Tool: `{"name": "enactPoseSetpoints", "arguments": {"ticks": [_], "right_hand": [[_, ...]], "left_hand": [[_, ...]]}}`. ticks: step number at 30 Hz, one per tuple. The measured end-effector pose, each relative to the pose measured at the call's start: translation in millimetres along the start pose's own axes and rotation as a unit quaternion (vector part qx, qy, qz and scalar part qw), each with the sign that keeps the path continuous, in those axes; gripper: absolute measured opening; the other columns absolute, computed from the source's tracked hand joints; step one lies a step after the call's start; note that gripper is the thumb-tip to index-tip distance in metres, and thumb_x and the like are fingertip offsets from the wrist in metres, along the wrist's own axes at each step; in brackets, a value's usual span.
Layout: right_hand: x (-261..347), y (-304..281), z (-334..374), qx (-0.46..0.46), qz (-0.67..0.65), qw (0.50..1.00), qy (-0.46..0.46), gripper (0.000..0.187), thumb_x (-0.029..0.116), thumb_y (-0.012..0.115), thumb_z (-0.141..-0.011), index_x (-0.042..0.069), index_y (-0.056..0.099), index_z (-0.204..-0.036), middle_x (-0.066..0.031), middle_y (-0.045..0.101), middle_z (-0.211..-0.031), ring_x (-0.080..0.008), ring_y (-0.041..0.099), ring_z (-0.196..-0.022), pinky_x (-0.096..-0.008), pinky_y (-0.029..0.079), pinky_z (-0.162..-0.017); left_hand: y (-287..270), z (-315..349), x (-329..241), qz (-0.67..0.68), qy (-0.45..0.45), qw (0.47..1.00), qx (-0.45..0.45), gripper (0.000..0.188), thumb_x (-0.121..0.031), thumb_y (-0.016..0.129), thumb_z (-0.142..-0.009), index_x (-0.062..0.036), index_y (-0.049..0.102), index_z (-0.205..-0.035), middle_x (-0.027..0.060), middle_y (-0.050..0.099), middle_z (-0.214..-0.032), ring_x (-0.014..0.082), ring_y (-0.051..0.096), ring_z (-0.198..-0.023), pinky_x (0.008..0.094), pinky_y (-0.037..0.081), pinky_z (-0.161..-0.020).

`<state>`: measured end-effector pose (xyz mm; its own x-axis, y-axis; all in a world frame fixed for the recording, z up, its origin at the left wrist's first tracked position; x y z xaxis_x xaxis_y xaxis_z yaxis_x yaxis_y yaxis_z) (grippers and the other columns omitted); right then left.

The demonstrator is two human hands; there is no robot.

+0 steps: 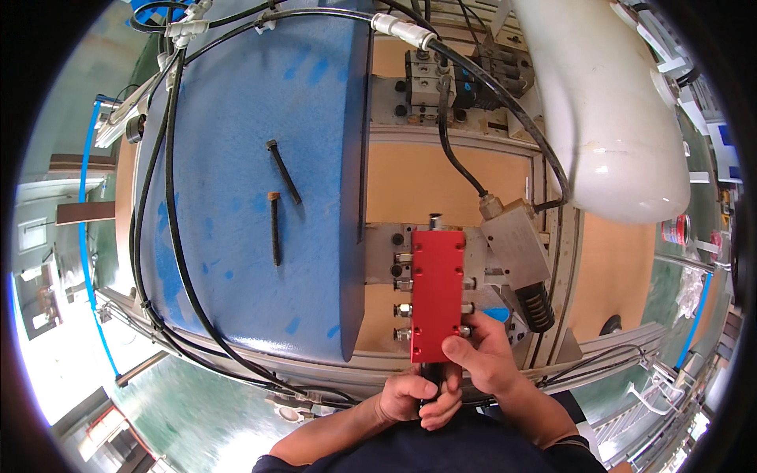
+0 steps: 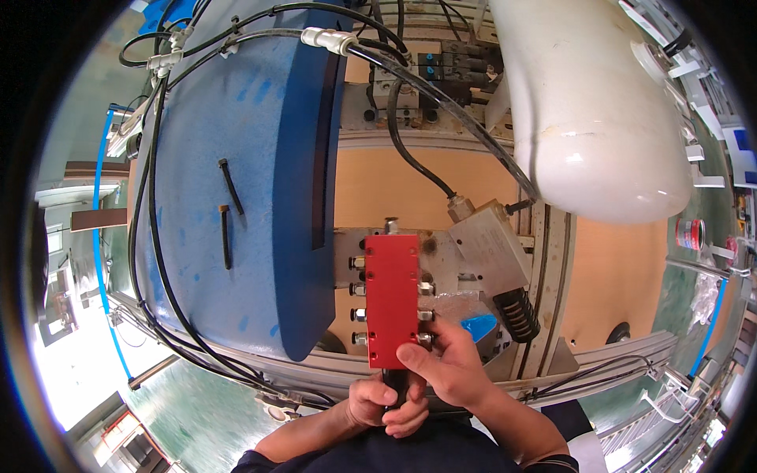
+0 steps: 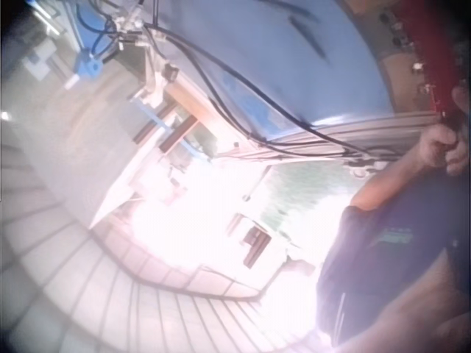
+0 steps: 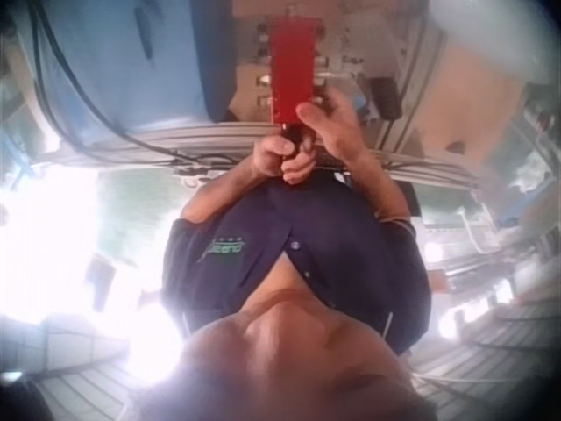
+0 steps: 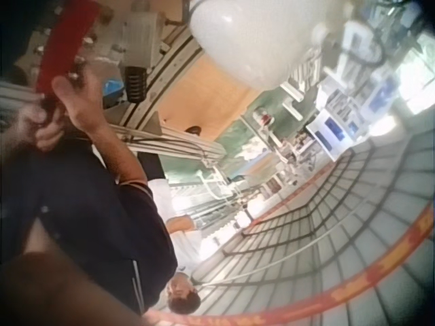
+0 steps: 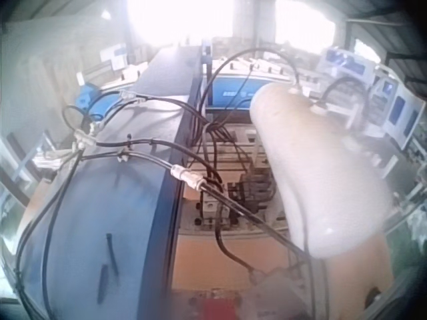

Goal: The person manipulates a red valve manifold, checking ports and attaching it to a larger pneumatic assembly system by hand.

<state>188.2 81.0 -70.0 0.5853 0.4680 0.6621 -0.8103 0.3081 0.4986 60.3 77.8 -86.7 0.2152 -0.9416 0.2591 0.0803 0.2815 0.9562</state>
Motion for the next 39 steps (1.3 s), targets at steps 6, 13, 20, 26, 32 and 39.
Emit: {"name": "enactPoseSetpoints", "arguments": {"ticks": [6, 13, 20, 26, 32, 39], "right_hand": [[-6.4, -3.5, -11.6, -0.047, 0.056, 0.997, -0.039, 0.033, 0.017, 0.064, -0.089, -0.002, 0.054, -0.113, -0.0047, 0.062, -0.096, -0.0081, 0.056, -0.083, -0.0219, 0.046, -0.071], [-14.8, -13.1, -17.9, -0.042, 0.022, 0.999, -0.026, 0.033, 0.016, 0.062, -0.09, -0.003, 0.052, -0.115, -0.0063, 0.061, -0.101, -0.0094, 0.056, -0.087, -0.0235, 0.047, -0.076], [-25.7, -18.1, -22.5, -0.065, -0.01, 0.998, -0.018, 0.033, 0.013, 0.061, -0.09, -0.004, 0.05, -0.116, -0.0083, 0.061, -0.103, -0.012, 0.058, -0.09, -0.0246, 0.048, -0.079], [-26.7, -15.6, -22.8, -0.105, -0.001, 0.994, -0.034, 0.035, 0.01, 0.06, -0.09, -0.005, 0.048, -0.119, -0.009, 0.062, -0.1, -0.0117, 0.059, -0.087, -0.024, 0.048, -0.078], [-28.7, -16.8, -23.5, -0.11, 0.023, 0.993, -0.036, 0.033, 0.009, 0.059, -0.09, -0.006, 0.05, -0.119, -0.0078, 0.063, -0.099, -0.0105, 0.058, -0.085, -0.023, 0.047, -0.076], [-27.8, -12.3, -25.6, -0.121, 0.019, 0.991, -0.053, 0.034, 0.011, 0.059, -0.091, -0.005, 0.05, -0.119, -0.0071, 0.063, -0.101, -0.0105, 0.058, -0.087, -0.0241, 0.047, -0.078]], "left_hand": [[-14.0, -3.2, -8.8, -0.115, 0.021, 0.986, -0.121, 0.016, -0.008, 0.046, -0.074, 0.0014, 0.046, -0.087, 0.0085, 0.047, -0.057, 0.0189, 0.047, -0.047, 0.0279, 0.042, -0.046], [-14.4, -4.4, -21.1, -0.317, 0.07, 0.907, -0.269, 0.02, -0.004, 0.046, -0.074, 0.0032, 0.045, -0.092, 0.0079, 0.049, -0.06, 0.016, 0.047, -0.048, 0.0268, 0.039, -0.045], [-18.3, -5.0, -27.7, -0.392, 0.063, 0.855, -0.333, 0.015, -0.004, 0.048, -0.075, 0.0028, 0.048, -0.089, 0.0063, 0.051, -0.059, 0.0136, 0.048, -0.049, 0.0261, 0.037, -0.045], [-28.5, -3.6, -32.5, -0.399, 0.081, 0.825, -0.392, 0.006, -0.005, 0.051, -0.077, 0.0011, 0.051, -0.076, 0.0061, 0.052, -0.06, 0.0128, 0.048, -0.051, 0.0265, 0.037, -0.047], [-20.4, -4.4, -32.6, -0.42, 0.102, 0.808, -0.4, 0.007, -0.005, 0.05, -0.079, 0.0004, 0.051, -0.075, 0.0041, 0.051, -0.06, 0.0108, 0.047, -0.051, 0.0255, 0.036, -0.046], [-18.9, -3.1, -36.3, -0.458, 0.104, 0.785, -0.403, 0.006, -0.004, 0.05, -0.08, 0.0007, 0.051, -0.084, -0.0004, 0.048, -0.06, 0.0062, 0.043, -0.054, 0.0243, 0.035, -0.047]]}}
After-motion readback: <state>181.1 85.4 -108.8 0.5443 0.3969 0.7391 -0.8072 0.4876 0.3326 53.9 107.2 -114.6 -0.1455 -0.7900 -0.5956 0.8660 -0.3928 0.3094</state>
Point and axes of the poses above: each hand's wrist, its own z-axis away from the middle knuckle, its own y-axis out of the palm, x = y × z, the point moved 3 cm from there along -z, towards the middle knuckle
